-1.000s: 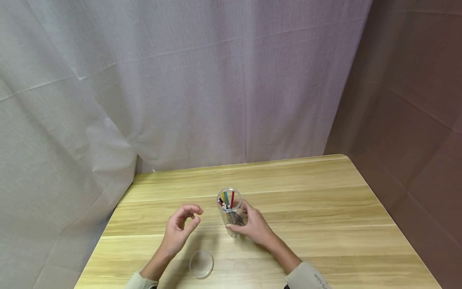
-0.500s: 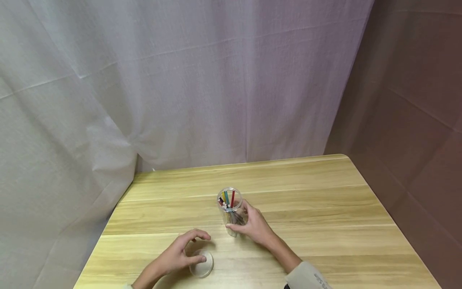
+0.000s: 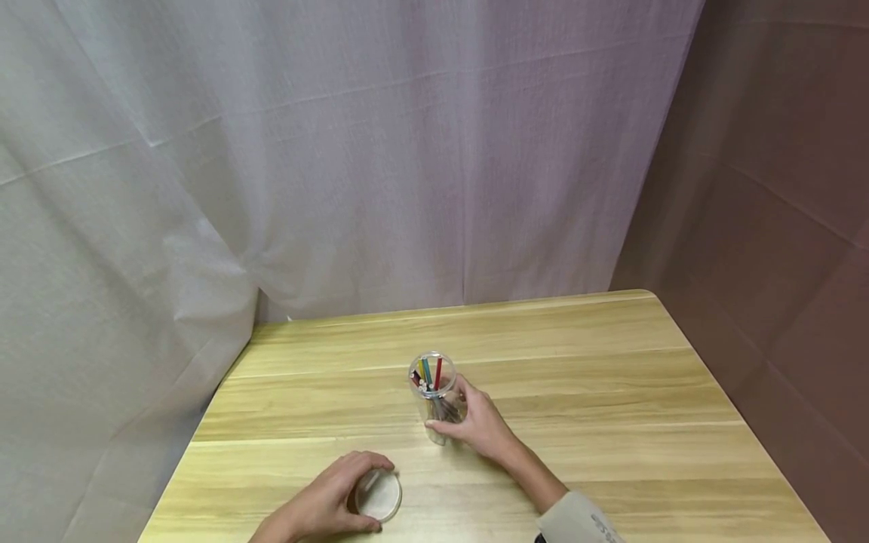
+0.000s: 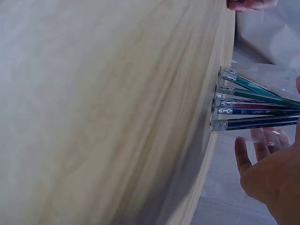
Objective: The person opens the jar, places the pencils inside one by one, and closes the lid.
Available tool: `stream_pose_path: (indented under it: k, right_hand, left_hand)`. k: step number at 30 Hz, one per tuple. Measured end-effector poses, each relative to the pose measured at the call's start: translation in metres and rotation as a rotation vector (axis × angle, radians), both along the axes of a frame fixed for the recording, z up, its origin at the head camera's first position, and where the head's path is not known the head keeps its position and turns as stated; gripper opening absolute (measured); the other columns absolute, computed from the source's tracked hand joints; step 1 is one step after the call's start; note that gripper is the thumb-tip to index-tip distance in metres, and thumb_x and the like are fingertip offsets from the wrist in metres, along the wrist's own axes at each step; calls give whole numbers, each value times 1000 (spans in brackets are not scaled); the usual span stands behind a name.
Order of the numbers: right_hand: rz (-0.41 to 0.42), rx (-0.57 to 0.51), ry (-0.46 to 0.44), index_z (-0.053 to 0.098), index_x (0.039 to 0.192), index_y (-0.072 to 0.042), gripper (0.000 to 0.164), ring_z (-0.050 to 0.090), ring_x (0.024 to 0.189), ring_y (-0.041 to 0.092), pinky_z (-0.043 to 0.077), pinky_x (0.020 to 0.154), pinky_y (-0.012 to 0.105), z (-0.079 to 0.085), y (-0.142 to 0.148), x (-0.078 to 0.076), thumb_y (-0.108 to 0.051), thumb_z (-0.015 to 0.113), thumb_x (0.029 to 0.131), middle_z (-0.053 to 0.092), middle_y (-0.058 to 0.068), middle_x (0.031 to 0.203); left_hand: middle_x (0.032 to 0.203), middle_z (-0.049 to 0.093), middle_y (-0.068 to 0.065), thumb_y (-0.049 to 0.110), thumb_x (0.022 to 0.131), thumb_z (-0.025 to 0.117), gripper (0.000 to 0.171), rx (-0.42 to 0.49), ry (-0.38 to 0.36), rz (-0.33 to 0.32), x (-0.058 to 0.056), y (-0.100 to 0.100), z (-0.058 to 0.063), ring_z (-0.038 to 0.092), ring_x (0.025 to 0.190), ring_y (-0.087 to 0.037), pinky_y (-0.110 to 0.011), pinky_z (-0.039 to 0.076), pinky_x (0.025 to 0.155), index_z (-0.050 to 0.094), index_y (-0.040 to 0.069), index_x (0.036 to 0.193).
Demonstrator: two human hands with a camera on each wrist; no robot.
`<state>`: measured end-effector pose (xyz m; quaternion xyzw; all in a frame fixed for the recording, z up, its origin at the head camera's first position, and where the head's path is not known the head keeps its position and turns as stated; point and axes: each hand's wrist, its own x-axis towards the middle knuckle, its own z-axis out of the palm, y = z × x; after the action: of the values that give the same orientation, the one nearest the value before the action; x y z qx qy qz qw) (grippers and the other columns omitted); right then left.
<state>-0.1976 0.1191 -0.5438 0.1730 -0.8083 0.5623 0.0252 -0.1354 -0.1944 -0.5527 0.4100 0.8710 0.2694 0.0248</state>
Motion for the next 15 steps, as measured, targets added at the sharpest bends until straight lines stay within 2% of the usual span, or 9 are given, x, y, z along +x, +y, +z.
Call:
stream_pose_path:
  k: [4, 7, 11, 15]
  right_hand:
    - [0, -6, 0, 50, 140, -17, 80, 60, 115, 21, 46, 101, 48, 1, 0, 0, -42, 87, 73, 65, -2, 125]
    - [1, -2, 0, 50, 140, -17, 80, 61, 114, 21, 46, 101, 49, 1, 0, 0, -41, 87, 73, 65, -2, 124]
    - [5, 4, 13, 49, 140, -16, 79, 61, 113, 22, 47, 100, 50, 0, 0, 0, -40, 87, 74, 66, 0, 122]
    - [4, 3, 6, 49, 141, -16, 81, 61, 112, 23, 47, 99, 49, 1, 0, 1, -41, 87, 74, 65, 1, 124]
  left_hand:
    - [133, 54, 12, 43, 73, 87, 74, -22, 30, 8, -3, 0, 1, 50, 120, -7, -36, 46, 96, 51, 26, 135]
    - [134, 54, 10, 39, 75, 86, 69, -31, 43, 22, -8, 0, 8, 50, 121, -9, -37, 48, 97, 53, 24, 133]
    - [136, 55, 5, 35, 76, 85, 66, -33, 116, 48, -23, 0, 23, 51, 123, -13, -41, 49, 98, 55, 19, 132]
    - [137, 55, 4, 36, 77, 83, 66, -21, 195, 83, -42, -1, 47, 50, 125, -14, -43, 49, 99, 55, 18, 134]
